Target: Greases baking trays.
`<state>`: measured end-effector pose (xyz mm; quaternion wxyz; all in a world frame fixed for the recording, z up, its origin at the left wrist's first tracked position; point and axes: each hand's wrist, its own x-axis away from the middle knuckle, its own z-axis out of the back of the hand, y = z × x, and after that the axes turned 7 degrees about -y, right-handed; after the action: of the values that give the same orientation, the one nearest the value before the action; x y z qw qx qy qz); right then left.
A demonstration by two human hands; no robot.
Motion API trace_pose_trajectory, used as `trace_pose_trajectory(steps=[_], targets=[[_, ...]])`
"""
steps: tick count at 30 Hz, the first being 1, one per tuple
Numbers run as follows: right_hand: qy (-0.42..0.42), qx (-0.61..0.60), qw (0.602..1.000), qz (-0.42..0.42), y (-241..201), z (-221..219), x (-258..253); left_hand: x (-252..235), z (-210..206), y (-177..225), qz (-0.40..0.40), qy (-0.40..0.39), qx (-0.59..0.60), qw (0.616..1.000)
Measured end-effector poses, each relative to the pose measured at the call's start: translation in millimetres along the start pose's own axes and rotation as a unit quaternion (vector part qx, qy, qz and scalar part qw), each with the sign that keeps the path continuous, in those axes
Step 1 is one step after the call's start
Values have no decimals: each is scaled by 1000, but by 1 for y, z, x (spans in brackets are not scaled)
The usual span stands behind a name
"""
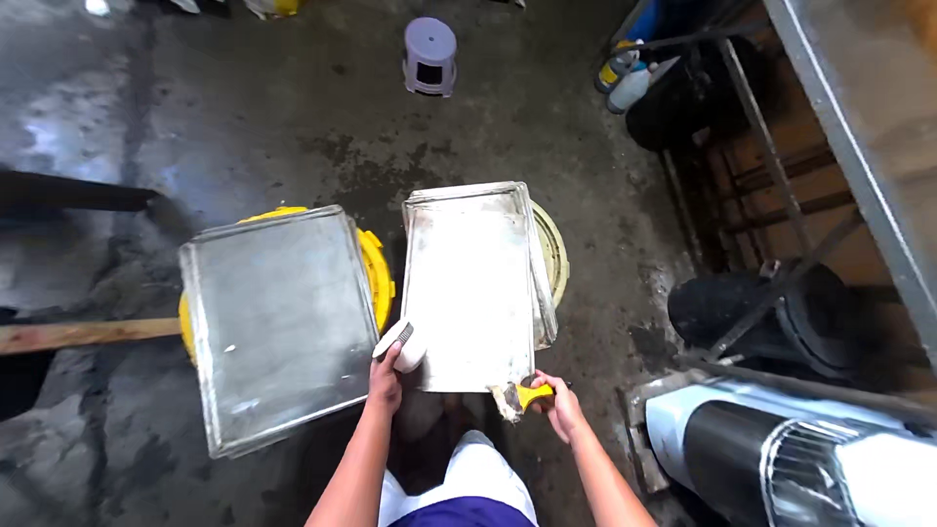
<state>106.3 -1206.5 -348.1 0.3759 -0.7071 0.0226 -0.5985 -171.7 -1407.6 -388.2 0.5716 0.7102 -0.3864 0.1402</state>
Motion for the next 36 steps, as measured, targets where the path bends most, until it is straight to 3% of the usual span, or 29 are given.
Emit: trace_pose_trajectory(steps=[4,12,16,19,22,24,27,30,33,36], targets=[[-47,27,999,1,19,-55,38,18,57,30,-68,14,30,997],[-151,103,982,54,81,-206,76,69,227,94,-129,87,30,987],[-110,73,988,77,88,-269,65,50,272,116,-97,103,-56,988],[-71,89,988,104,71,-285,69,40,287,108,-108,130,-188,968],[-74,37,983,166,35,-281,101,61,270,105,-195,63,-319,925],[-169,18,958,233,13,-265,131,81,247,103,-230,-33,-358,904],[-268,198,870,364,-15,-248,157,98,202,98,-248,-172,-454,838],[-306,356,783,408,-18,-240,157,114,149,89,-253,-251,-483,800],[-348,383,770,372,-16,-224,142,117,105,80,-242,-307,-480,785],[-359,355,810,299,-28,-192,126,111,71,63,-221,-349,-493,766]])
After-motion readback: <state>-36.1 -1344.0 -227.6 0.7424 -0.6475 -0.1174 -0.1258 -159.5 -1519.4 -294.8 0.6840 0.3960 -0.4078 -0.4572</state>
